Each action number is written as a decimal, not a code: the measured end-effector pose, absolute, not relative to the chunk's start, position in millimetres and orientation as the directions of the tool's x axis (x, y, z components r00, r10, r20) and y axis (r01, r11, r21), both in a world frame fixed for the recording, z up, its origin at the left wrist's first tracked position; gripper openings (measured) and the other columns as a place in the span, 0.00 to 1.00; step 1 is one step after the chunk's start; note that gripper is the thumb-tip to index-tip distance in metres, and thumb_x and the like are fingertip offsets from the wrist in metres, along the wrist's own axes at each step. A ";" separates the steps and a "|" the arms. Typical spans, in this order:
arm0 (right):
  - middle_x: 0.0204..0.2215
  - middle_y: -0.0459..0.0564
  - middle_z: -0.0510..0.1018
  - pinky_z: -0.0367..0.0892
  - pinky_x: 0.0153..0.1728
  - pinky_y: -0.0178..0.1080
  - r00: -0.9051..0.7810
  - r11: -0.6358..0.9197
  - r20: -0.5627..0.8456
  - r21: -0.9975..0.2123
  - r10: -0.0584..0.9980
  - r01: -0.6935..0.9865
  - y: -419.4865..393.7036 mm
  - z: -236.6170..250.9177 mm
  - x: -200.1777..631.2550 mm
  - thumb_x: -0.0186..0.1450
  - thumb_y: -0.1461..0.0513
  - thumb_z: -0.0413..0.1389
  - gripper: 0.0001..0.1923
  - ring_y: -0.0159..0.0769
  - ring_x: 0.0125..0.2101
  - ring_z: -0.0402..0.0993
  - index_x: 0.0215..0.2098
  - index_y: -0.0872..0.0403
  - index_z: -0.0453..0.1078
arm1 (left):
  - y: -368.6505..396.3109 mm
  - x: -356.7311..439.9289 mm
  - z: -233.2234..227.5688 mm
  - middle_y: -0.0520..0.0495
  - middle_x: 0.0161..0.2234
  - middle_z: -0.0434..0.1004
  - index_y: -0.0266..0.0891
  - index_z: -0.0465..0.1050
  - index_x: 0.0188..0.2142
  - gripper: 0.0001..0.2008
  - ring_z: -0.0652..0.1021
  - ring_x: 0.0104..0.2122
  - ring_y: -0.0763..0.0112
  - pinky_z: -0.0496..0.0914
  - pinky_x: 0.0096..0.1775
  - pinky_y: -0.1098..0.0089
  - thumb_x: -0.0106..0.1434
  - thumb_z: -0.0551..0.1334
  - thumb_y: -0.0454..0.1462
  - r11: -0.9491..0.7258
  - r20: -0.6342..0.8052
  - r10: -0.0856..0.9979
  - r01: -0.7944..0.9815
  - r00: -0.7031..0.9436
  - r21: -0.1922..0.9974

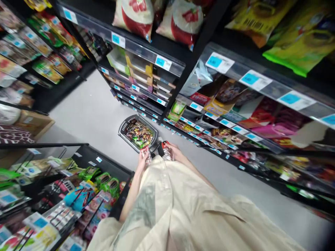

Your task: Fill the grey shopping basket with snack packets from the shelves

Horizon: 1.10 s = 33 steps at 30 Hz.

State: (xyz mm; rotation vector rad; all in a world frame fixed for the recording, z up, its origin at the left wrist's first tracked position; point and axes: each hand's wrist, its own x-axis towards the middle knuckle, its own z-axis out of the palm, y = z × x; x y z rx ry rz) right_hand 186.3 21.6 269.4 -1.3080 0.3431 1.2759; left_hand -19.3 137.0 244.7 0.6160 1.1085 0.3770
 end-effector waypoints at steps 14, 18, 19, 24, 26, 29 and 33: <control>0.31 0.44 0.84 0.73 0.33 0.34 0.563 -0.089 -0.694 -0.662 0.449 -0.744 40.8 279.1 163.3 0.52 0.54 0.75 0.20 0.34 0.30 0.79 0.38 0.52 0.78 | 114.9 37.9 283.1 0.41 0.51 0.82 0.38 0.77 0.52 0.27 0.82 0.47 0.62 0.76 0.48 0.64 0.58 0.73 0.50 0.653 -0.587 0.513 0.160 0.626 0.741; 0.30 0.45 0.84 0.72 0.32 0.35 0.486 -0.137 -0.712 -0.623 0.507 -0.770 44.8 279.1 159.4 0.55 0.48 0.72 0.21 0.34 0.28 0.78 0.38 0.52 0.78 | 111.6 36.3 285.7 0.41 0.51 0.81 0.41 0.76 0.56 0.27 0.81 0.46 0.61 0.77 0.47 0.63 0.60 0.72 0.48 0.528 -0.571 0.570 0.270 0.590 0.805; 0.30 0.46 0.84 0.72 0.32 0.36 0.447 -0.146 -0.722 -0.596 0.528 -0.790 44.2 279.3 159.0 0.57 0.46 0.71 0.21 0.35 0.28 0.78 0.38 0.52 0.77 | 112.2 35.9 286.5 0.41 0.50 0.82 0.40 0.76 0.55 0.27 0.82 0.44 0.61 0.77 0.46 0.63 0.60 0.72 0.48 0.510 -0.577 0.562 0.301 0.593 0.806; 0.29 0.46 0.84 0.74 0.31 0.38 0.265 -0.145 -0.780 -0.412 0.567 -0.900 36.9 276.6 168.5 0.64 0.48 0.65 0.17 0.37 0.27 0.78 0.39 0.51 0.73 | 115.6 33.5 287.9 0.41 0.49 0.83 0.38 0.79 0.48 0.22 0.81 0.46 0.60 0.75 0.52 0.61 0.58 0.73 0.47 0.452 -0.509 0.650 0.251 0.565 0.856; 0.27 0.45 0.82 0.74 0.30 0.38 0.227 -0.132 -0.792 -0.360 0.567 -0.924 32.9 274.5 176.8 0.63 0.53 0.63 0.12 0.36 0.26 0.77 0.37 0.51 0.71 | 116.6 29.8 286.7 0.41 0.49 0.83 0.38 0.78 0.47 0.22 0.81 0.49 0.61 0.73 0.55 0.61 0.57 0.73 0.47 0.486 -0.491 0.697 0.161 0.522 0.859; 0.25 0.44 0.80 0.74 0.30 0.39 0.189 -0.133 -0.791 -0.322 0.581 -0.937 25.8 273.3 187.5 0.57 0.61 0.60 0.08 0.37 0.24 0.75 0.34 0.50 0.68 | 118.7 20.3 284.5 0.42 0.49 0.82 0.39 0.74 0.49 0.27 0.81 0.47 0.62 0.74 0.54 0.62 0.55 0.75 0.48 0.584 -0.535 0.698 0.054 0.476 0.810; 0.28 0.42 0.79 0.75 0.35 0.41 0.215 -0.118 -0.732 -0.375 0.646 -0.920 18.1 275.5 191.7 0.47 0.70 0.57 0.17 0.37 0.29 0.77 0.34 0.50 0.65 | 121.3 6.8 283.6 0.45 0.50 0.81 0.43 0.68 0.52 0.32 0.82 0.43 0.65 0.77 0.46 0.65 0.52 0.78 0.46 0.651 -0.580 0.645 0.041 0.497 0.758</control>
